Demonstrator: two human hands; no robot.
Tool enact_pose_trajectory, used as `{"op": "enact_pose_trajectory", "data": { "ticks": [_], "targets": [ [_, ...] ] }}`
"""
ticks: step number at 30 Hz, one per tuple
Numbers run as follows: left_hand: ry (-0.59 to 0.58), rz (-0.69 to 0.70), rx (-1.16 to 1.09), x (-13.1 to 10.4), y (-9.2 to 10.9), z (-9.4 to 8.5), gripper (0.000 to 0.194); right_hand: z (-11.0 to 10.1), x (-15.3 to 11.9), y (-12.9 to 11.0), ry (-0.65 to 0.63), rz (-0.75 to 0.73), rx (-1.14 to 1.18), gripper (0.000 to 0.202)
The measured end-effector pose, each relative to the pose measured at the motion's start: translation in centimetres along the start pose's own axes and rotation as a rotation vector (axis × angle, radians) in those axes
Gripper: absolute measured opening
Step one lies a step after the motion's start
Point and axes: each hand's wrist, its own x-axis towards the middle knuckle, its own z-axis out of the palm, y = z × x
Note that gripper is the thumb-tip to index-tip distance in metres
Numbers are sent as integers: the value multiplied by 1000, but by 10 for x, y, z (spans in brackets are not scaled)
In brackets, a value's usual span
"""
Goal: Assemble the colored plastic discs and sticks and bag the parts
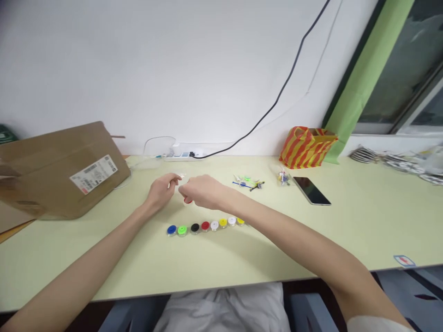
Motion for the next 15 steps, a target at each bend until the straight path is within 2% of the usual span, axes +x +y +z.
{"op": "enact_pose_trajectory", "data": {
  "ticks": [2, 5, 8, 10, 15],
  "targets": [
    [29, -31, 12, 1, -9, -1, 32, 8, 17, -9, -35, -3, 10, 21],
    [61, -49, 16, 2, -13, -1, 30, 31, 34, -23, -135, -10, -22, 9],
    [73, -36, 8, 2, -11, 0, 29, 51, 41, -29, -180, -30, -63, 13],
    [72, -20, 3, 1, -9, 1, 29, 55, 42, -28, -203, -24, -57, 13],
    [52, 26, -3, 1, -7, 6, 30, 51, 46, -27, -259, 11, -14, 11]
  ]
}}
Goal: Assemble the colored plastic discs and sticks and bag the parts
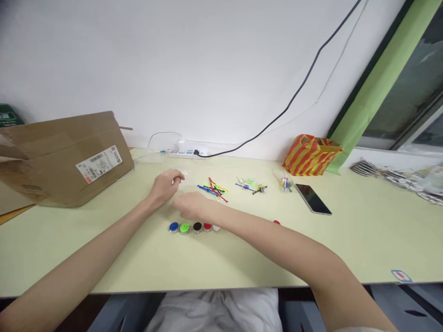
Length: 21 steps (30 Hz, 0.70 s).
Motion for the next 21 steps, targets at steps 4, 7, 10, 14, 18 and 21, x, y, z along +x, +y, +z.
{"op": "enact_pose_trajectory", "data": {
  "ticks": [4, 7, 10, 14, 18, 21],
  "targets": [
    [-30, 45, -9, 0, 4, 2, 29, -3, 3, 9, 21, -7, 164, 9],
    [-55, 74, -33, -1, 9, 3, 28, -6, -10, 36, -47, -93, 410, 15],
    [-87, 111, -62, -2, 13, 6, 29, -4, -41, 81, 146, 119, 352, 21],
    [-134, 137, -92, -2, 15, 13, 28, 18, -91, 143, 284, 539, 41, 25],
    [-156, 151, -133, -3, 16, 16, 28, 52, -120, 168, 183, 606, 26, 25],
    [-157, 167, -145, -4, 18, 16, 27, 61, -126, 170, 250, 594, 53, 26]
  ]
}}
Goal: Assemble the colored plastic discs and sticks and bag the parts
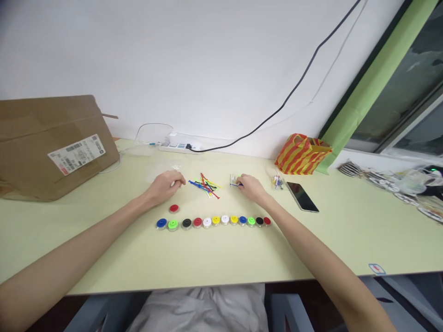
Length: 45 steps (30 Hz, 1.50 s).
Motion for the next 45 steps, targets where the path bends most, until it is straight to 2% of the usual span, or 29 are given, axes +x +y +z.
{"op": "enact_pose_trajectory", "data": {
  "ticks": [2, 7, 10, 14, 17, 20, 23, 27, 30, 33, 34, 36, 38, 40, 42, 45],
  "targets": [
    [10, 3, 6, 0, 3, -1, 27, -8, 2, -2, 77, 8, 29, 27],
    [52, 70, 29, 1, 19, -6, 29, -44, 7, -24, 384, 39, 149, 29],
    [65, 133, 39, 1, 33, -6, 30, -49, 5, -43, 462, 34, 188, 27],
    [12, 197, 75, 1, 48, -6, 29, -33, 2, -51, 414, 102, 212, 21],
    [4, 215, 65, -1, 61, -6, 28, -19, -5, -52, 443, 133, 448, 16],
    [33, 166, 24, -5, 77, -3, 31, -13, -18, -70, 424, 30, 822, 14],
    [34, 97, -22, -8, 92, 1, 44, -12, -32, -101, 250, -119, 1048, 18],
    [8, 82, -69, -11, 102, 3, 23, -15, -43, -130, 127, -218, 1252, 24],
    [-52, 108, -115, -10, 104, -1, 16, -19, -43, -126, 0, -265, 1379, 30],
    [-130, 162, -155, -8, 106, -5, 13, -22, -38, -109, -205, -347, 1442, 36],
    [-141, 194, -153, -7, 106, -7, 12, -23, -35, -102, -234, -354, 1459, 38],
    [-135, 257, -128, -7, 107, -10, 12, -21, -28, -88, -162, -308, 1508, 39],
    [-105, 293, -101, -7, 107, -13, 15, -17, -19, -74, 27, -195, 1533, 37],
    [-70, 311, -81, -6, 102, -16, 16, -13, -8, -64, 169, -52, 1430, 30],
    [-35, 328, -49, -4, 95, -17, 14, -9, 4, -61, 201, 58, 1240, 23],
    [-3, 313, 7, -2, 80, -17, 19, -8, 22, -70, 138, 60, 900, 29]
  ]
}}
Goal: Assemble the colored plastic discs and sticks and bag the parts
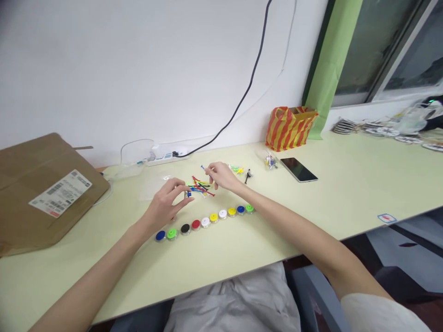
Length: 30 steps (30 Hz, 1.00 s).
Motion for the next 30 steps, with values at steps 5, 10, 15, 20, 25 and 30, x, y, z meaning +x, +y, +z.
{"op": "enact_pose_trajectory", "data": {
  "ticks": [5, 10, 15, 20, 25, 30],
  "targets": [
    [-1, -197, -67, -7, -20, 1, 26, 18, 3, -32, 18, -205, -438, 33],
    [44, -374, -217, -11, -24, 2, 27, 30, -18, -61, -29, -310, -97, 23],
    [173, -437, -280, -10, -20, 1, 30, 38, -15, -65, -98, -220, 203, 12],
    [194, -405, -297, -9, -17, 0, 34, 32, 0, -64, -161, -215, 250, 12],
    [145, -382, -190, -12, -26, -3, 35, 26, -5, -71, -61, -266, -155, 6],
    [96, -485, -234, -15, -35, -9, 35, 52, -26, -73, -403, -300, -591, 13]
  ]
}}
